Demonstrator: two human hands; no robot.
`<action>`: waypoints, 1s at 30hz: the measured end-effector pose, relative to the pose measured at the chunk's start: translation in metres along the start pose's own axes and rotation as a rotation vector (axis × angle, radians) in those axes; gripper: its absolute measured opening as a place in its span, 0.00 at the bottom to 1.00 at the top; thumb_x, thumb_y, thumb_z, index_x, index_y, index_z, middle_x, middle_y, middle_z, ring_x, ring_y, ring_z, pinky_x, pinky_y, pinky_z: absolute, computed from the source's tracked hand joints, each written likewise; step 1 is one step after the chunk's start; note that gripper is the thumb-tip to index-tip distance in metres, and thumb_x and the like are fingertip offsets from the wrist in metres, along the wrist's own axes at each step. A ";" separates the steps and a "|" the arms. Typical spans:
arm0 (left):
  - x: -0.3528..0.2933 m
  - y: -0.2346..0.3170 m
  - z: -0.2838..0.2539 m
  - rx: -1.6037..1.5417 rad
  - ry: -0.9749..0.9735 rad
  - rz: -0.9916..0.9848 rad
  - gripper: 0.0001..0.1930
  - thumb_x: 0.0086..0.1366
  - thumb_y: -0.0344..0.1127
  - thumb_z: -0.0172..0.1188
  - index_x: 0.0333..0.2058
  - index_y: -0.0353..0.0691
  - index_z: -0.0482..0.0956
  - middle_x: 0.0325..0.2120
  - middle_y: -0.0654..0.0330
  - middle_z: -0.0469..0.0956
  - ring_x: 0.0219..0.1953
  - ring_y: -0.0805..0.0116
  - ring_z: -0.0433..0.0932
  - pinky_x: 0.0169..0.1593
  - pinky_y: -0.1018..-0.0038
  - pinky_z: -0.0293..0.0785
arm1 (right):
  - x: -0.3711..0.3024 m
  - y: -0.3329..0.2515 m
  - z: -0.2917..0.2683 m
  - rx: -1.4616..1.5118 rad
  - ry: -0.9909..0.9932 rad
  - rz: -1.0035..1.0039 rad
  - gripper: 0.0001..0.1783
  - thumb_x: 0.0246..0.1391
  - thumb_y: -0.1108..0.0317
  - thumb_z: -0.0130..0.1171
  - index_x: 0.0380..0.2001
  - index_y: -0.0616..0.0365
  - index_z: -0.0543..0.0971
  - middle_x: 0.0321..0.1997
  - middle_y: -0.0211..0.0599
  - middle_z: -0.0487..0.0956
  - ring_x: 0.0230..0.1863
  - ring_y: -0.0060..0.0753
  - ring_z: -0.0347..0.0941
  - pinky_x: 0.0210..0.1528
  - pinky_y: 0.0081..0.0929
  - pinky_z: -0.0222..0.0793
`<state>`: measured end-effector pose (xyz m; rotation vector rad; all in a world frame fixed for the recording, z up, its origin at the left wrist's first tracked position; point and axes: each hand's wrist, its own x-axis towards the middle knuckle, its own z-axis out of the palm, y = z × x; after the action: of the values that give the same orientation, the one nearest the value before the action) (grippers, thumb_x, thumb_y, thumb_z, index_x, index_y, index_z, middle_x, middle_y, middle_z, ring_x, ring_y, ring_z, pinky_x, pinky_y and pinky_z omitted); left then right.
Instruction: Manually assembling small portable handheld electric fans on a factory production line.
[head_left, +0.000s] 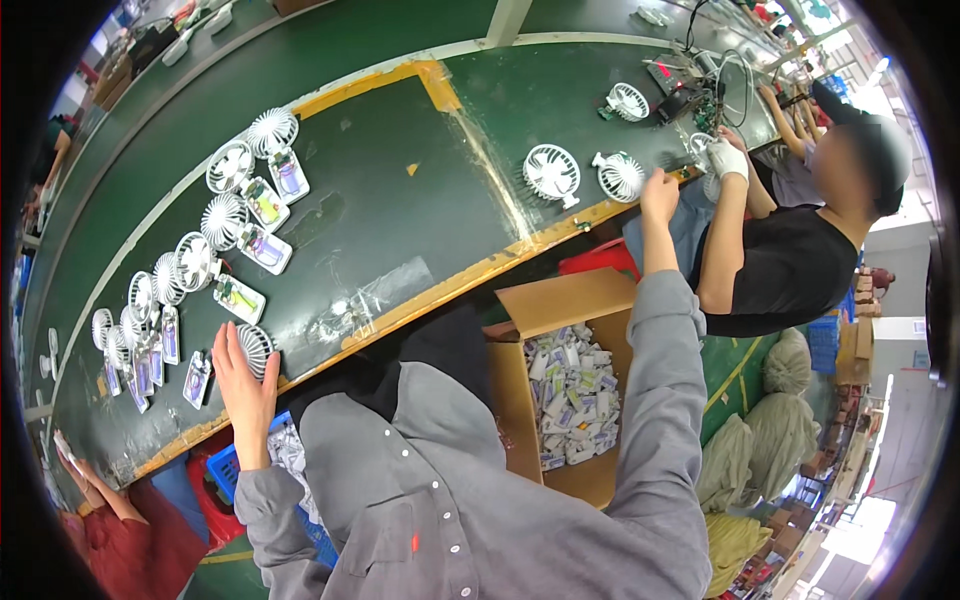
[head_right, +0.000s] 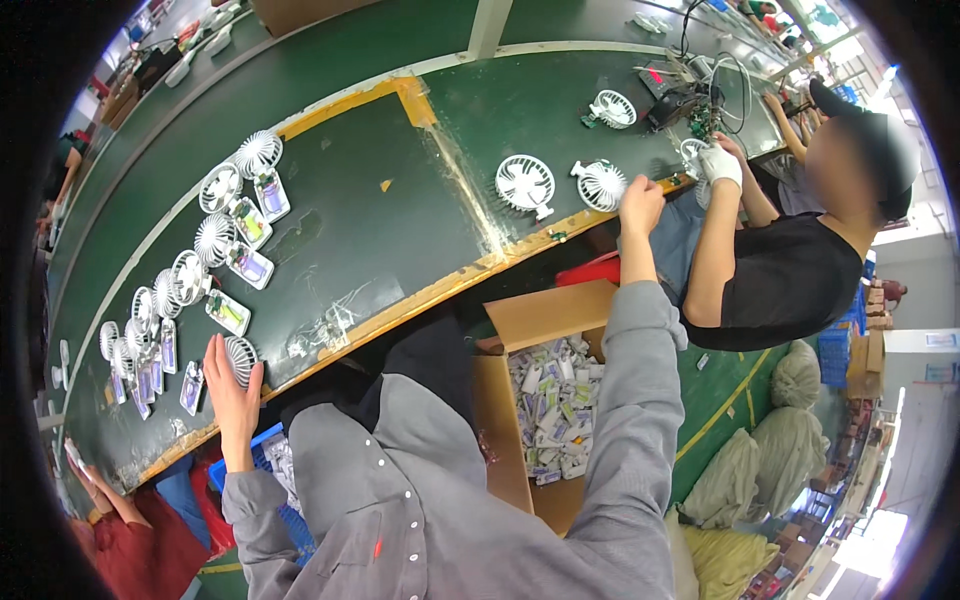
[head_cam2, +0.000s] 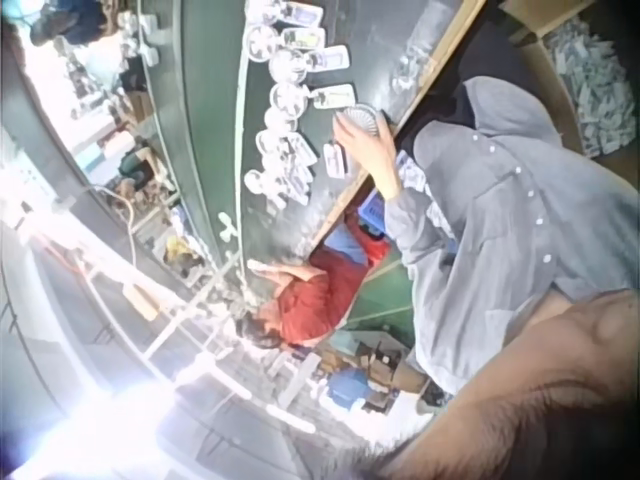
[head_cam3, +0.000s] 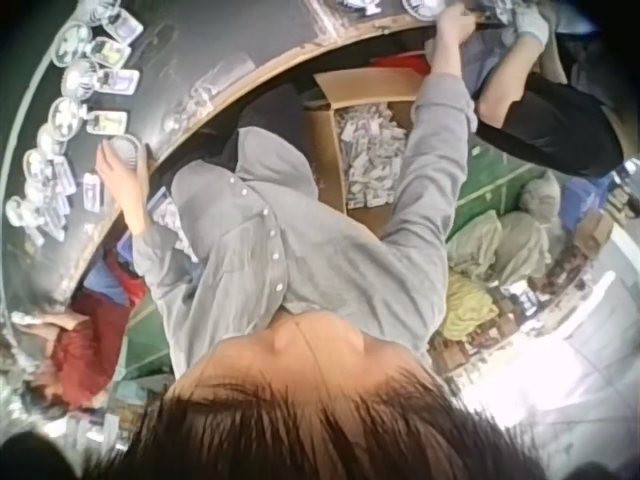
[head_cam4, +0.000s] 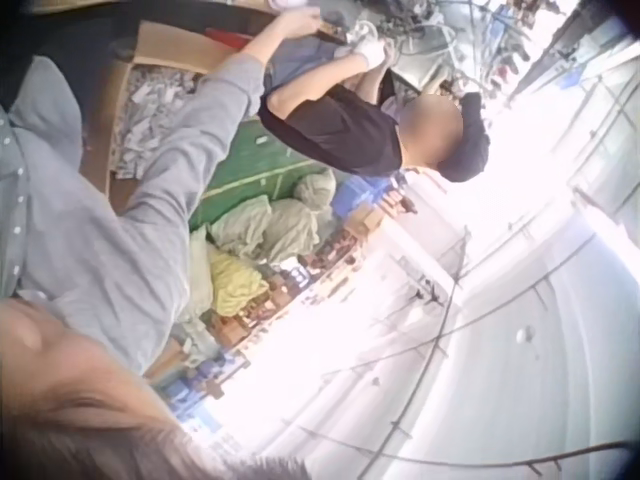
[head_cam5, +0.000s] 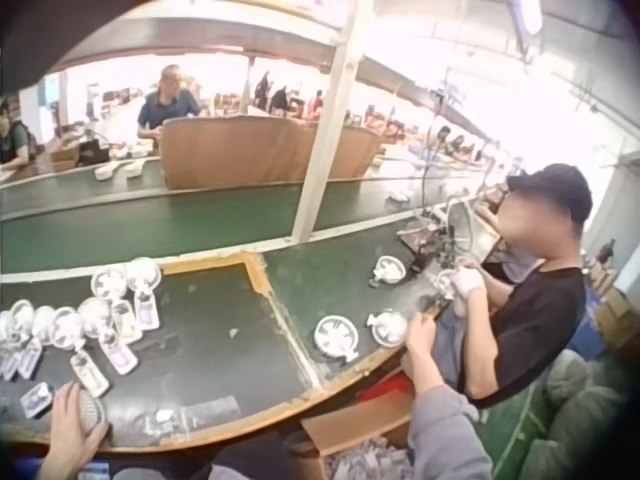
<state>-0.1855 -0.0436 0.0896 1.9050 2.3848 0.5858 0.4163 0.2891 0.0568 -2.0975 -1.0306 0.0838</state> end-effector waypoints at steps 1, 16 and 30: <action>-0.005 -0.002 -0.003 0.013 0.000 -0.023 0.38 0.58 0.35 0.65 0.63 0.34 0.57 0.62 0.44 0.59 0.64 0.43 0.58 0.66 0.55 0.55 | -0.012 -0.010 0.009 0.007 -0.018 -0.007 0.20 0.56 0.61 0.48 0.43 0.65 0.78 0.44 0.53 0.78 0.49 0.55 0.73 0.55 0.46 0.65; 0.000 0.000 -0.002 0.014 0.002 -0.004 0.36 0.60 0.33 0.62 0.64 0.33 0.56 0.63 0.44 0.56 0.65 0.45 0.56 0.67 0.58 0.53 | -0.072 -0.058 -0.006 -0.073 0.057 -0.848 0.15 0.54 0.63 0.58 0.41 0.60 0.76 0.45 0.49 0.73 0.47 0.52 0.69 0.50 0.45 0.64; 0.004 -0.021 -0.037 -0.439 0.340 -0.112 0.35 0.64 0.39 0.56 0.65 0.31 0.55 0.63 0.48 0.60 0.65 0.55 0.59 0.66 0.65 0.52 | -0.098 -0.113 0.074 -0.265 -0.093 -0.829 0.22 0.53 0.70 0.53 0.52 0.64 0.72 0.60 0.52 0.68 0.63 0.55 0.61 0.63 0.49 0.58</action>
<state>-0.2154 -0.0533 0.1186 1.5744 2.2572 1.3840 0.2505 0.3081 0.0563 -1.7314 -1.9699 -0.3881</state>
